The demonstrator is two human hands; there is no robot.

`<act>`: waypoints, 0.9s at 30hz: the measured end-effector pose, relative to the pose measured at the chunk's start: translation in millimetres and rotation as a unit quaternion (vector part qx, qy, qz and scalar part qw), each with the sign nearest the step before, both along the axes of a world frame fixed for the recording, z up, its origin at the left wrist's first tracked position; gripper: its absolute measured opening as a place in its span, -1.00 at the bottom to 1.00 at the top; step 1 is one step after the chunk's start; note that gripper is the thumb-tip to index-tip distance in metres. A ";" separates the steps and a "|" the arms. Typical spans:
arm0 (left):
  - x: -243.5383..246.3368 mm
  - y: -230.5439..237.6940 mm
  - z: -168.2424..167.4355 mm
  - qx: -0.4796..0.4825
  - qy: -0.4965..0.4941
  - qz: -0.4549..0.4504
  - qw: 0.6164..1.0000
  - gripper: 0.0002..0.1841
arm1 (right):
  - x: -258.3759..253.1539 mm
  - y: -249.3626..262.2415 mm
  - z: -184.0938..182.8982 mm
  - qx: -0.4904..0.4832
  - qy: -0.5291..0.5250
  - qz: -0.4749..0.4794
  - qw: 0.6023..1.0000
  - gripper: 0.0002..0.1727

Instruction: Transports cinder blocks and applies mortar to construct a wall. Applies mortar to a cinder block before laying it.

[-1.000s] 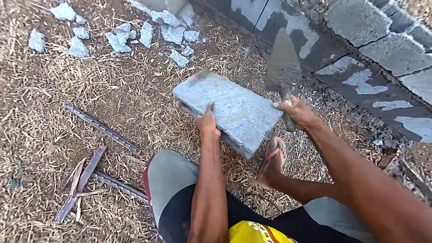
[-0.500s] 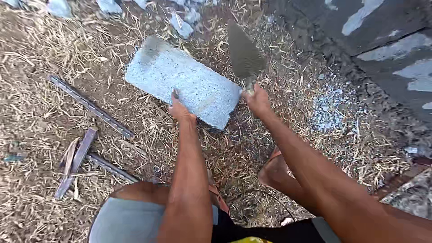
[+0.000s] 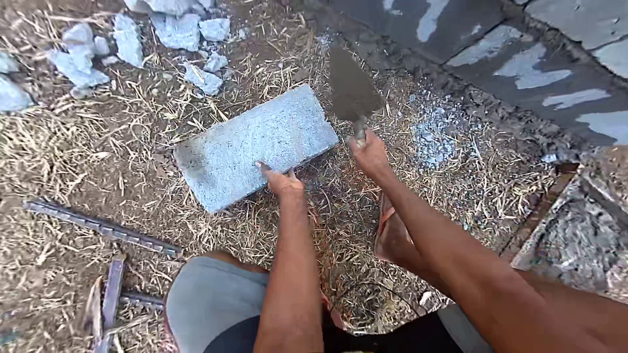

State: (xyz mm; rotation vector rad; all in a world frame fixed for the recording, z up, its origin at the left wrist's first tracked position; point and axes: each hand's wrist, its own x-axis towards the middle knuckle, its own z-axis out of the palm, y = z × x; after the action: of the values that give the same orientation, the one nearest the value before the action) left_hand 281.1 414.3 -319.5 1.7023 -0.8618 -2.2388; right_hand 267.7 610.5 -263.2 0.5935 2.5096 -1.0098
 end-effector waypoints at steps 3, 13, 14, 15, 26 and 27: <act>8.2 -24.4 27.5 0.071 -0.111 -0.161 0.978 -0.19 | -20.4 12.1 -16.9 0.001 0.017 0.076 0.997 -0.50; -36.5 -225.7 89.6 -0.418 -0.129 -0.773 0.460 -0.38 | -66.1 53.3 -11.6 0.033 0.036 0.234 0.971 -0.22; -29.2 -248.1 80.4 -0.406 -0.148 -0.765 0.477 -0.29 | -66.8 52.1 -12.3 0.040 0.043 0.244 0.968 -0.20; -17.4 -263.0 72.1 -0.386 -0.168 -0.754 0.504 -0.19 | -67.7 50.2 -11.8 0.049 0.045 0.260 0.963 -0.18; 75.6 -243.3 -2.0 -0.190 -0.072 -0.543 0.815 -0.41 | -55.9 -47.3 -2.5 0.146 -0.010 0.440 0.886 -0.20; 78.5 -242.7 -2.9 -0.192 -0.065 -0.527 0.826 -0.40 | -55.0 -68.0 -0.3 0.147 -0.013 0.457 0.877 -0.21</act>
State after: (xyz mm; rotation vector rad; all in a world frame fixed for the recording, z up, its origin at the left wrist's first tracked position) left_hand 359.7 171.6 -322.4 1.2974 -2.5672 -2.1564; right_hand 212.7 542.5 -263.6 -0.5047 2.4534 -0.2535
